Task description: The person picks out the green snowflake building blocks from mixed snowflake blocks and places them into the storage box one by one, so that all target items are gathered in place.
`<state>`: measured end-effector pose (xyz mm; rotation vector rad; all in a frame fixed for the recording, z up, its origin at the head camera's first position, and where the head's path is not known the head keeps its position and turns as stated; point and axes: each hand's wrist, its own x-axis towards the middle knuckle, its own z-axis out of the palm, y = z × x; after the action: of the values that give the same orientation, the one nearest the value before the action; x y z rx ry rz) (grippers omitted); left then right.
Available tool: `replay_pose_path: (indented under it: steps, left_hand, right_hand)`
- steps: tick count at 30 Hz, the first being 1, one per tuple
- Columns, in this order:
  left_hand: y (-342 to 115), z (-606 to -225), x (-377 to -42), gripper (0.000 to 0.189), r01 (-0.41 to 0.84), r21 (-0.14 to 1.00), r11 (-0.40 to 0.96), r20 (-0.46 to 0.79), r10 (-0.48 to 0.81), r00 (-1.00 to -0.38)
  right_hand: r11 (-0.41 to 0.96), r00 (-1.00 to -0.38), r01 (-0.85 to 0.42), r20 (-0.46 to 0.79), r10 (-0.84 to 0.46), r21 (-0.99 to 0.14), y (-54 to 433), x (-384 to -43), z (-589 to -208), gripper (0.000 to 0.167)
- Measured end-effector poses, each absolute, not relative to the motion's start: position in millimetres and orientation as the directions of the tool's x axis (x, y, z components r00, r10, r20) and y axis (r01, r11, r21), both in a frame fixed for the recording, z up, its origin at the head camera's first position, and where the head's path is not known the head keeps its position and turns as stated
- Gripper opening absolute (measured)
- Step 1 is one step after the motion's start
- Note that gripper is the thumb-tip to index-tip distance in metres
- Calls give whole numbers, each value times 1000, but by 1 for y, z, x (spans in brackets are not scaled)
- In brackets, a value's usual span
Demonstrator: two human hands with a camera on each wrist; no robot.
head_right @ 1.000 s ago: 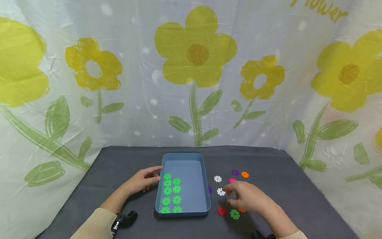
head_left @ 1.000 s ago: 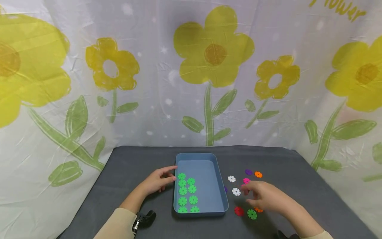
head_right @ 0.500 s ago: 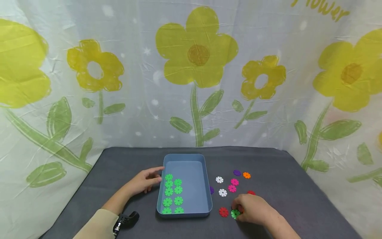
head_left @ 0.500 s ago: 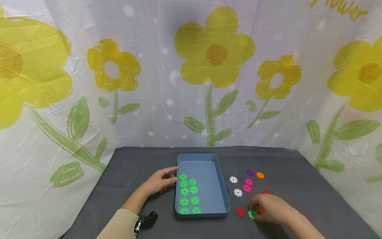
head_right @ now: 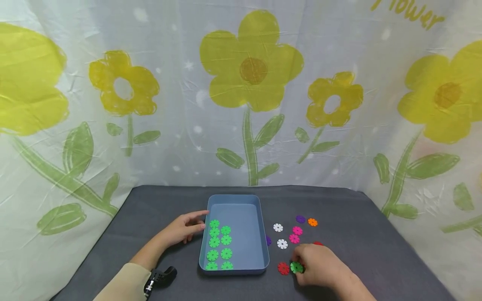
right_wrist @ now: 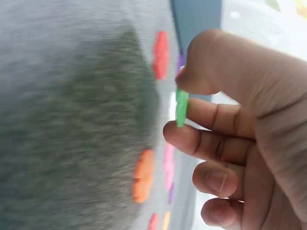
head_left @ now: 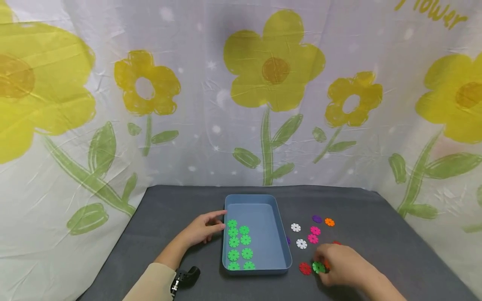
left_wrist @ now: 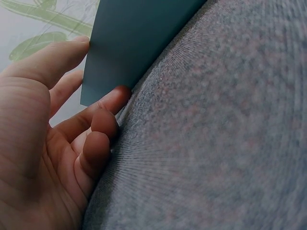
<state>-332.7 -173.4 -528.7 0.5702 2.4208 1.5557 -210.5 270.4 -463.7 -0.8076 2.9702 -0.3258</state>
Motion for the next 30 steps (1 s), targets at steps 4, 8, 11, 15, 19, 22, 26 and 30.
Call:
replay_pose_path:
  steps: [4, 8, 11, 15, 19, 22, 26, 30]
  left_hand:
    - [-174, -528, -332, 59, 207, 909, 363, 33, 432, -901]
    - [-174, -529, -332, 59, 206, 911, 358, 33, 435, -900]
    - [-174, -529, -332, 59, 203, 911, 358, 31, 432, -902]
    - [-174, -529, -332, 58, 203, 909, 365, 31, 425, -905]
    - [-175, -526, -332, 57, 205, 906, 370, 34, 420, -907]
    - [-176, -525, -332, 57, 205, 907, 369, 35, 420, -907]
    - [-178, -525, -331, 57, 205, 907, 367, 33, 424, -905]
    - [-179, -526, -330, 57, 205, 909, 364, 33, 426, -904]
  right_hand:
    - [825, -866, -492, 57, -497, -279, 264, -214, -452, 24]
    - [814, -862, -504, 115, -493, -289, 257, -218, -440, 27]
    - [816, -867, -497, 132, -480, -296, 251, -221, -431, 28]
    - [811, -867, -497, 164, -470, -309, 239, -228, -420, 27]
    - [810, -856, -516, 190, -480, -279, 222, -236, -410, 25]
    - [800, -836, -547, 204, -509, -247, 207, -242, -403, 23]
    - [761, -785, -615, 251, -566, -205, 185, -251, -398, 22]
    - [729, -734, -669, 282, -618, -145, 161, -262, -392, 20]
